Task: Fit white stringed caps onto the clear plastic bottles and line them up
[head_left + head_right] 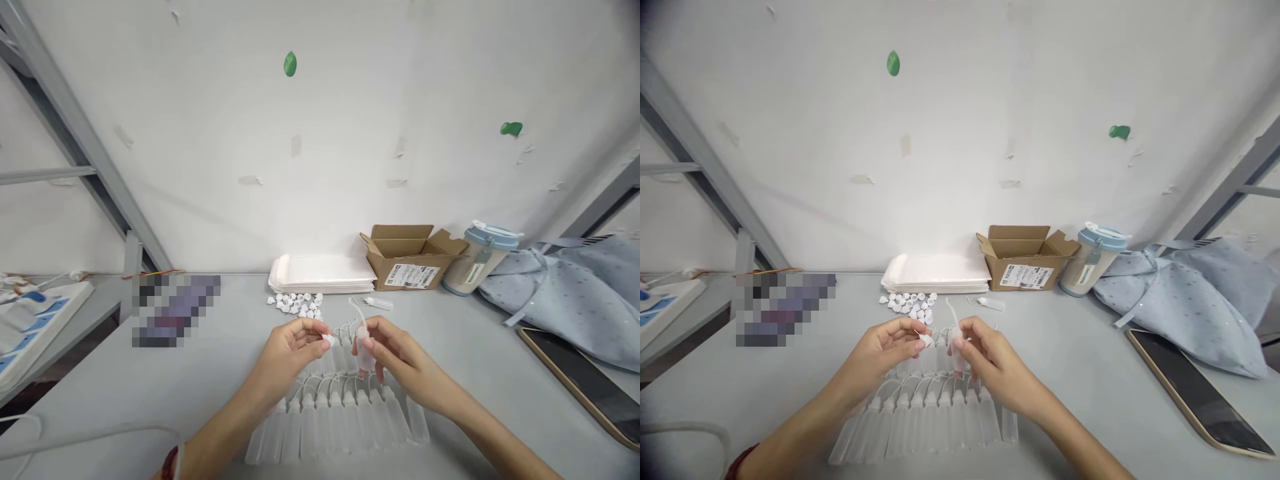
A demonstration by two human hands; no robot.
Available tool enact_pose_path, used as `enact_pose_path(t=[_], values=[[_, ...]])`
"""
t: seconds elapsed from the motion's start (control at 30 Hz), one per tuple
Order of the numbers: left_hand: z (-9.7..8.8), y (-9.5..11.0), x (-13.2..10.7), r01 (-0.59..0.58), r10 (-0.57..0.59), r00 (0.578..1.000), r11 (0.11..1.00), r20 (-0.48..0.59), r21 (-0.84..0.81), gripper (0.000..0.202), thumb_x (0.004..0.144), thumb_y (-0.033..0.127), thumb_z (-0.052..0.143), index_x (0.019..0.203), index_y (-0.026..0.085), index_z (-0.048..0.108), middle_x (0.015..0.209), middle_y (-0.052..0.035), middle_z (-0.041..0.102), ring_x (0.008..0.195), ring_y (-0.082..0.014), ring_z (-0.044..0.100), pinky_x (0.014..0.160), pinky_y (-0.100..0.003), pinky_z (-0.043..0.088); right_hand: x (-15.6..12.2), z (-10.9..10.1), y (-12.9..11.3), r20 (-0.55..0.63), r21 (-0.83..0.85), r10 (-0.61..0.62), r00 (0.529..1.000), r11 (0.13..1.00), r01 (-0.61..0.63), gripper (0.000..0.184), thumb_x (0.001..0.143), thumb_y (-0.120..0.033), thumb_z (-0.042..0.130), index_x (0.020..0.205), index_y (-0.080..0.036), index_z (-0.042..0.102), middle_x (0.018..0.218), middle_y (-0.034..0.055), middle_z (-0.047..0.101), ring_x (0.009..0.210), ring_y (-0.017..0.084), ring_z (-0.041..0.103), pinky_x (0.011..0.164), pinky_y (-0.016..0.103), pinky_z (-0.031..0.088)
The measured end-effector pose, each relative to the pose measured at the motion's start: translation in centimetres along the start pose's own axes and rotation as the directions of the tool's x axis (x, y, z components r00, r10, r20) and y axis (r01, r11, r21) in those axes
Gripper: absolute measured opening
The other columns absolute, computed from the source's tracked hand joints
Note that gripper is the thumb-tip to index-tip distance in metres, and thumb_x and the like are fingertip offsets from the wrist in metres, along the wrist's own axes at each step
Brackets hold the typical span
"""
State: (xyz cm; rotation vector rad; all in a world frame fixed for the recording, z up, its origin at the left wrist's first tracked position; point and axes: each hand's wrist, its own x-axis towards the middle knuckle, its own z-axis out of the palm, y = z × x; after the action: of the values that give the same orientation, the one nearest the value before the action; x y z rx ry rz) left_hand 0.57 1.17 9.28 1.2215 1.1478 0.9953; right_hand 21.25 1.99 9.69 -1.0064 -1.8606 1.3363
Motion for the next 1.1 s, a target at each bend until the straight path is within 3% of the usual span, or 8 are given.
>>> enact_pose_path(t=[0.2,0.5,0.77,0.9,1.1], values=[[0.8,0.1,-0.5,-0.027,0.034,0.998,0.989,0.043,-0.145,0.021,0.073,0.028,0.067,0.089,0.016,0.061,0.085,-0.0034,0.064,0.084,-0.0151,0.057,0.079,-0.026,0.044,-0.2,1.6,0.6,0.088,0.157,0.006,0.996,0.987,-0.02,0.022,0.09,-0.039,0.045,0.095,-0.018,0.049,0.072,-0.0018,0.047,0.064,0.011,0.051,0.052,0.021,0.045],[1.2,0.4,-0.9,-0.115,0.132,0.984,0.984,0.119,-0.138,0.017,0.076,0.028,0.064,0.087,0.015,0.06,0.08,-0.0036,0.065,0.077,-0.0176,0.062,0.076,-0.031,0.048,0.1,2.1,0.7,0.104,0.312,-0.005,0.995,0.95,-0.028,0.025,0.087,-0.042,0.052,0.09,-0.016,0.052,0.071,-0.0012,0.049,0.061,0.01,0.051,0.048,0.02,0.046],[1.5,0.4,-1.4,-0.162,0.162,0.987,0.987,0.004,-0.016,0.019,0.074,0.029,0.063,0.087,0.015,0.061,0.083,-0.0058,0.066,0.077,-0.0192,0.063,0.073,-0.031,0.051,0.2,2.3,0.9,0.075,0.391,-0.019,0.997,0.92,-0.011,0.032,0.086,-0.042,0.053,0.11,-0.021,0.047,0.073,-0.0017,0.051,0.058,0.01,0.053,0.044,0.02,0.046],[1.4,0.4,-1.3,-0.181,0.184,0.98,0.982,-0.075,0.049,0.019,0.073,0.03,0.064,0.085,0.015,0.061,0.086,-0.0061,0.065,0.081,-0.0195,0.063,0.073,-0.03,0.051,0.2,2.3,0.8,0.046,0.382,-0.016,0.999,0.924,-0.003,0.031,0.086,-0.042,0.053,0.108,-0.021,0.051,0.072,-0.0018,0.052,0.056,0.009,0.052,0.043,0.02,0.046],[1.3,0.1,-1.3,-0.155,0.154,0.987,0.988,-0.045,-0.006,0.021,0.073,0.031,0.064,0.087,0.016,0.06,0.084,-0.005,0.064,0.079,-0.0186,0.063,0.074,-0.03,0.051,0.2,2.2,0.8,0.04,0.38,-0.013,0.999,0.925,-0.004,0.029,0.085,-0.043,0.053,0.102,-0.02,0.054,0.072,-0.0017,0.052,0.055,0.01,0.053,0.043,0.02,0.046]])
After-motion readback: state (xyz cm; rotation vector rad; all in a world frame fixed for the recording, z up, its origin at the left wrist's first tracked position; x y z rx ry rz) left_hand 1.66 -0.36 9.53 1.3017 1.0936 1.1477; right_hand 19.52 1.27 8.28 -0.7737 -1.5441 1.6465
